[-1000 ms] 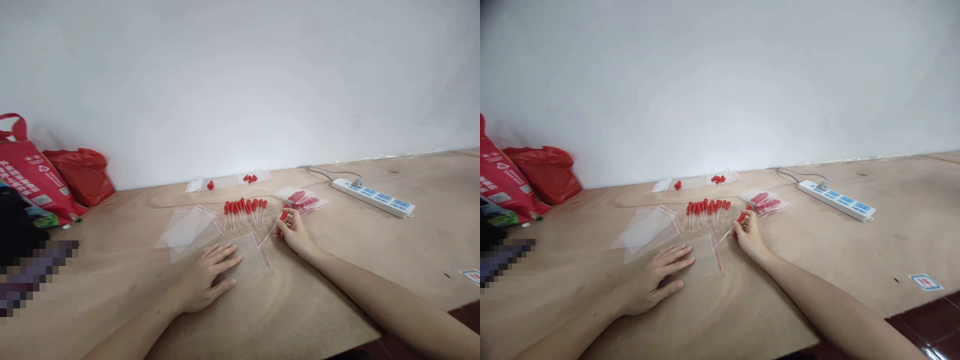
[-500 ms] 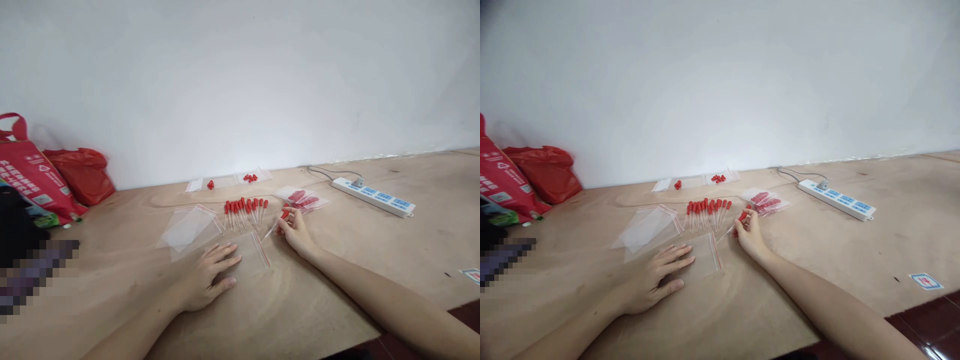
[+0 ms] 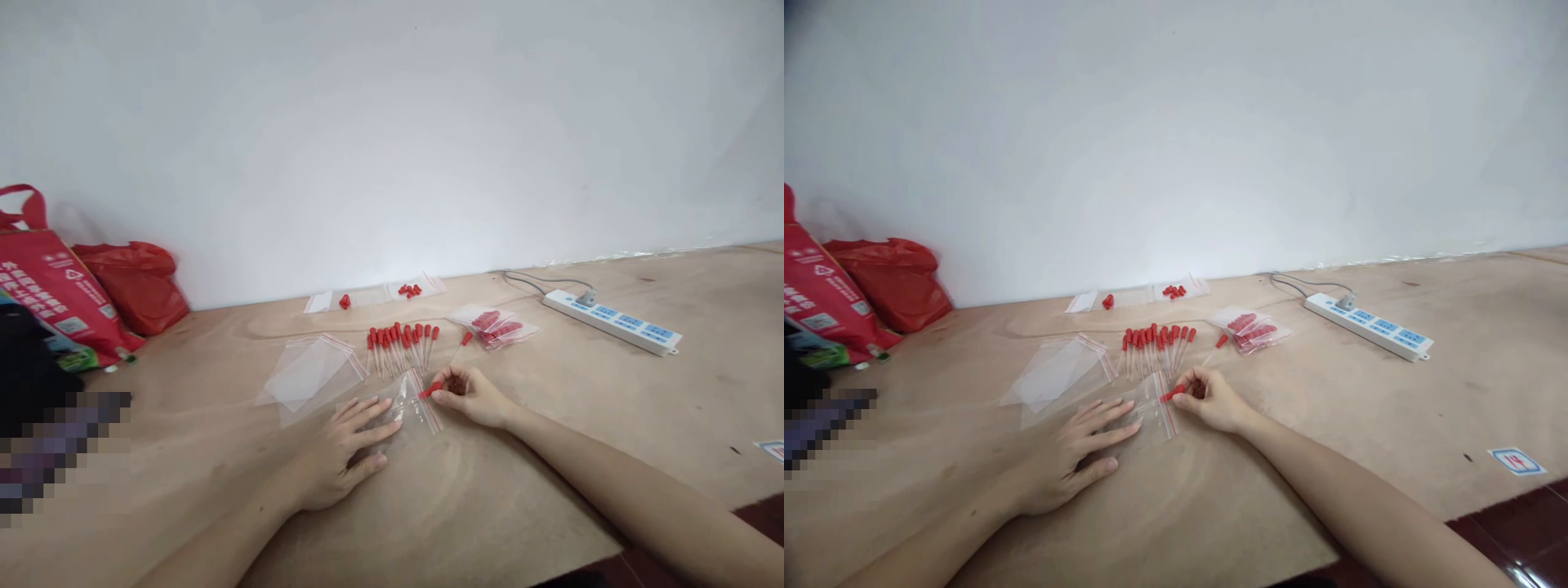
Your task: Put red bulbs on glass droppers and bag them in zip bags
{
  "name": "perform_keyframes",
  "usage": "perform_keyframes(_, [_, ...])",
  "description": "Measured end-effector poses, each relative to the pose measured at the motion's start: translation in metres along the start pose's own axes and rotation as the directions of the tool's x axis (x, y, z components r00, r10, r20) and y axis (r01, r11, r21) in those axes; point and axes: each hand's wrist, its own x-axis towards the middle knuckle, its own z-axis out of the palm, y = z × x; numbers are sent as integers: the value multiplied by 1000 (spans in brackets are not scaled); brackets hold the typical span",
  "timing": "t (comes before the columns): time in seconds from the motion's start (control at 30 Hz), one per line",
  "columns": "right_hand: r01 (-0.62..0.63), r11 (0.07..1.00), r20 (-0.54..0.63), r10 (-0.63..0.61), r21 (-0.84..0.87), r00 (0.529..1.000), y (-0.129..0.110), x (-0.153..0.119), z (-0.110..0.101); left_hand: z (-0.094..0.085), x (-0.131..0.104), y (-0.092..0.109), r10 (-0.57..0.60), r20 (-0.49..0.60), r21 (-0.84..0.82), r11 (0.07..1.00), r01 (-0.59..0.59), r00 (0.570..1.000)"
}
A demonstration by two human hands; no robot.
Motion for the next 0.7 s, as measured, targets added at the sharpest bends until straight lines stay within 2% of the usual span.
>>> perform_keyframes(0.13, [32,992,70,-23,-125,997,3,2,1,1,1,-1,15,9,0,1000,-15,1000])
perform_keyframes(0.3, [198,948,131,-170,-250,977,1,4,10,-1,2,2,26,21,-19,999,-25,999])
perform_keyframes(0.43, [281,911,209,-224,-301,952,-5,3,15,-1,2,3,46,8,-38,998,-45,999])
perform_keyframes(0.57, [250,919,242,-179,-304,954,-7,2,13,-1,0,-1,70,-63,-53,996,-73,996])
perform_keyframes(0.7, [159,949,201,-106,-274,974,-3,3,3,-2,-5,-6,56,-157,-88,994,-71,986])
